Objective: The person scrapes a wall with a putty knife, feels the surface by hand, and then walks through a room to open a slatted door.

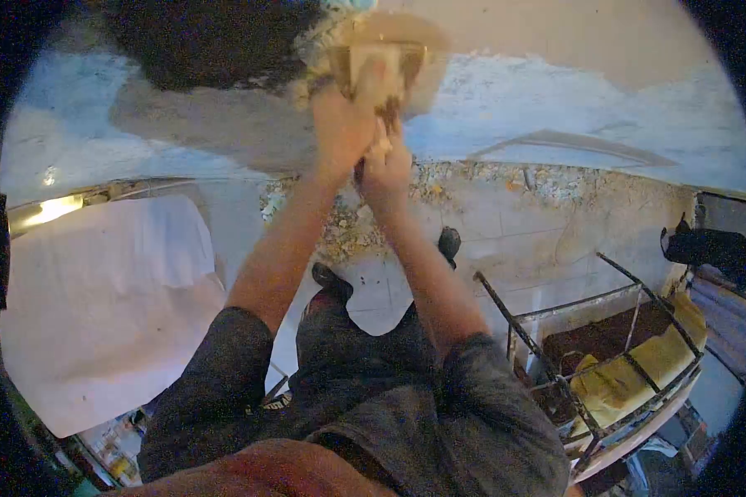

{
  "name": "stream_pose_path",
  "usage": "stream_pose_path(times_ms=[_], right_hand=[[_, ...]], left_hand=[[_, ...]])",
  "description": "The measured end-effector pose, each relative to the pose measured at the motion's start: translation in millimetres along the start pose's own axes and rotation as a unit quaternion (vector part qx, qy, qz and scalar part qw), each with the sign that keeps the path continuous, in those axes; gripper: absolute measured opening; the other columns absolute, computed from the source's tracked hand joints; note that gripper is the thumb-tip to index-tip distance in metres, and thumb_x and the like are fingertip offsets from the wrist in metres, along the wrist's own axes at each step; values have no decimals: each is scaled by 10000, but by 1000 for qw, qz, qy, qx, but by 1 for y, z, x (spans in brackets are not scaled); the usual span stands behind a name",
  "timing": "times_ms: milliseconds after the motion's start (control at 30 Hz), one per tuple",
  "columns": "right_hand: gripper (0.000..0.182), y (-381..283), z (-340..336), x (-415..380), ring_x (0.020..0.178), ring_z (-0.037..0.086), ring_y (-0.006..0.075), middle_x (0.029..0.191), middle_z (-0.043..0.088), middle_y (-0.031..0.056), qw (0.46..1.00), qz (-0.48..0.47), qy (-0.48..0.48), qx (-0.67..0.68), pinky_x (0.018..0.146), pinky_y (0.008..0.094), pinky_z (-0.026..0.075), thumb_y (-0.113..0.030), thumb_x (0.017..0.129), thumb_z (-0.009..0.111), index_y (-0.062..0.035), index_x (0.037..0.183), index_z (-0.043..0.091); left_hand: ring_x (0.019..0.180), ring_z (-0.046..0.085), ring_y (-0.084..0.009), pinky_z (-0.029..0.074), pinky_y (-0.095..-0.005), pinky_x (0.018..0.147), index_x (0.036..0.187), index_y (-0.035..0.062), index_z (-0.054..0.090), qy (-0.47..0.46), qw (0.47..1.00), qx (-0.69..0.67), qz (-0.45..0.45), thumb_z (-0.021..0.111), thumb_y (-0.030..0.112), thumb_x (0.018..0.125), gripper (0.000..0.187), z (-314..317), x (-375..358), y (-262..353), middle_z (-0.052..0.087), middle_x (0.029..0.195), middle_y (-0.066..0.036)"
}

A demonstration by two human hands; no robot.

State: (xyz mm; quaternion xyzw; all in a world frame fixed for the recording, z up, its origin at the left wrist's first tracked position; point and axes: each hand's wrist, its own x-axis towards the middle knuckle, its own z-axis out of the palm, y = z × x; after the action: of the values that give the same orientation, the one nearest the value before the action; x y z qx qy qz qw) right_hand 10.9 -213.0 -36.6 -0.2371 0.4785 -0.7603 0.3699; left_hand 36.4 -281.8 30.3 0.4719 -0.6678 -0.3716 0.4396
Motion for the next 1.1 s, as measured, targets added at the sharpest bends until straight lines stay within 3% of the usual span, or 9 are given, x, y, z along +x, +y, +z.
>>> stream_pose_path(times_ms=[100,233,300,400,500,567,733,867,1100], right_hand=[[391,-24,6,8,1080,554,265,1103,607,205,977,32,-46,-204,935,314,405,-210,987,343,85,1173,520],[338,-12,4,-4,889,598,338,932,642,169,930,-220,-43,-290,765,392,475,-185,978,360,53,1088,572],[328,-21,11,13,858,596,337,941,634,183,954,-110,-30,-278,737,396,476,-172,978,366,59,1074,578],[256,-2,5,7,801,590,342,1002,609,229,814,-391,-23,-428,696,384,483,-96,941,436,78,1076,567],[266,7,5,-7,776,560,411,986,585,263,999,-28,16,-20,665,410,486,-35,864,516,86,1100,531],[270,1,-2,13,815,588,372,1007,586,258,772,-398,0,-496,692,377,500,-64,883,517,87,1107,534],[267,-15,1,-9,781,608,287,975,609,203,971,-44,15,-233,610,331,499,-142,956,441,92,1030,546],[344,-28,-14,-1,956,591,306,1052,601,232,889,141,-118,-420,812,372,469,-218,983,381,60,1072,565],[397,-15,-14,6,466,489,152,639,582,47,959,-23,-25,-281,444,306,389,-296,1008,350,28,938,567]], left_hand=[[620,649,-219,490,-343,586,812,-68,663,-117,971,-69,-195,614,460,845,531,-17,11,38,655,665,-158],[658,645,-195,486,-336,601,828,-57,643,-9,995,-94,-34,631,442,838,499,-5,-8,1,663,730,-171],[658,629,-171,481,-335,600,854,-57,648,-32,990,-124,-52,630,433,844,491,-5,14,3,662,729,-170],[617,580,-121,467,-333,573,858,-52,658,-46,993,-77,-83,645,388,848,440,-9,6,14,654,679,-138],[538,547,-93,441,-286,506,758,-45,649,5,989,-147,-12,660,342,846,397,4,-10,-30,628,590,-67],[623,561,-88,452,-275,562,821,-34,660,-51,982,-163,-83,657,295,855,330,-11,12,14,650,680,-65],[655,587,-102,471,-274,585,864,-34,662,-45,991,-125,-31,628,308,881,344,1,-10,-14,664,742,-78],[563,601,-178,466,-351,546,852,-49,645,-125,986,20,-110,612,271,886,324,1,7,3,629,619,-148],[510,594,-171,453,-329,493,769,-36,665,-45,989,-120,-73,644,302,864,352,16,-6,-24,645,613,-125]])
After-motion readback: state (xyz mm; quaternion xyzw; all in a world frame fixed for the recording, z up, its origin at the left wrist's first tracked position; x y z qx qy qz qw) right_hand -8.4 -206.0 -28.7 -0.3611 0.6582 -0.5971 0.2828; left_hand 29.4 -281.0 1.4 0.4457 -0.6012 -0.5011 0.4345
